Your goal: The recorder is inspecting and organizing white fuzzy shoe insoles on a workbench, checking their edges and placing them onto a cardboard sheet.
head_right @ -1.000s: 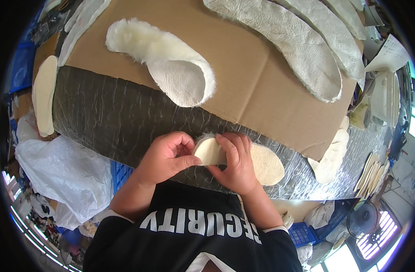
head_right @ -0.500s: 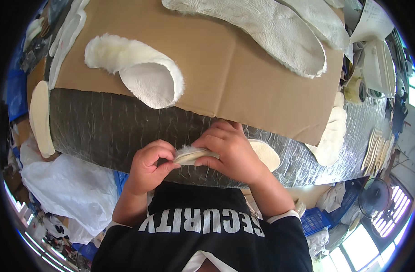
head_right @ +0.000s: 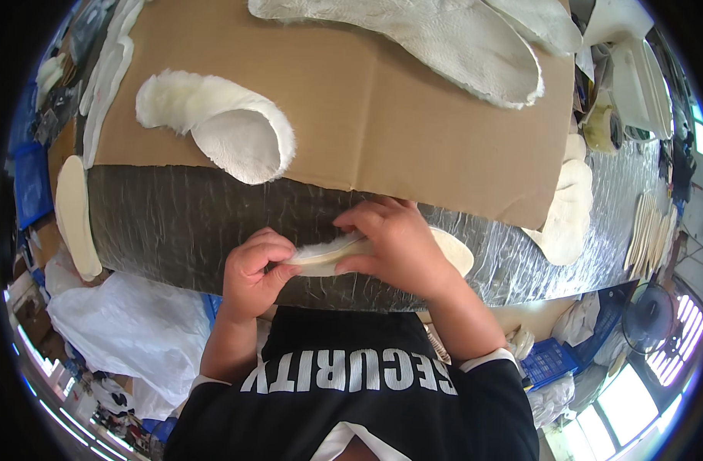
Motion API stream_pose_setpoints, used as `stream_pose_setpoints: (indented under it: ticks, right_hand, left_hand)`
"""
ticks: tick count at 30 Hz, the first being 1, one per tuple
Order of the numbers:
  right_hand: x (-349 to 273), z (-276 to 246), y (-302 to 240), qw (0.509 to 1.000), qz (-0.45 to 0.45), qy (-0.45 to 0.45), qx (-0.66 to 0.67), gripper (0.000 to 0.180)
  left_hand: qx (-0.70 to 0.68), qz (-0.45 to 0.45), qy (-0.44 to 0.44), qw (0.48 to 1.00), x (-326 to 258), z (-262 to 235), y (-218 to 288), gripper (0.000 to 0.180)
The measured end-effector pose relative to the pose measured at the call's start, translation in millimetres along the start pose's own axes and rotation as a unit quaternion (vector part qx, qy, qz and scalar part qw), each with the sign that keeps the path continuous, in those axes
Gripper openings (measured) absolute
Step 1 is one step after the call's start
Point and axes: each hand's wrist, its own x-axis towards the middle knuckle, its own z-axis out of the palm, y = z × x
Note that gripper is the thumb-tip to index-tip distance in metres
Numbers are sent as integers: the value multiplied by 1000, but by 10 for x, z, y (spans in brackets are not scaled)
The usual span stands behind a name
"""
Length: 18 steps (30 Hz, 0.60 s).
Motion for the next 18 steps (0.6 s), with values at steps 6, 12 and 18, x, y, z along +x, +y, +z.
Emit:
stream_pose_setpoints:
  ticks: [6, 12, 18]
  right_hand:
    - [-96, -83, -4, 999, -8, -37, -20, 31]
    - [-91, -59, 28, 995, -12, -83, -49, 38]
    - [-227, -34, -114, 988, -64, -98, -99, 101]
  left_hand:
    - [22, 39, 0, 999, -34, -58, -8, 20]
    - [-31, -40, 37, 998, -142, -30, -49, 14]
    - [-366, -354, 107, 854, -79, -135, 11, 17]
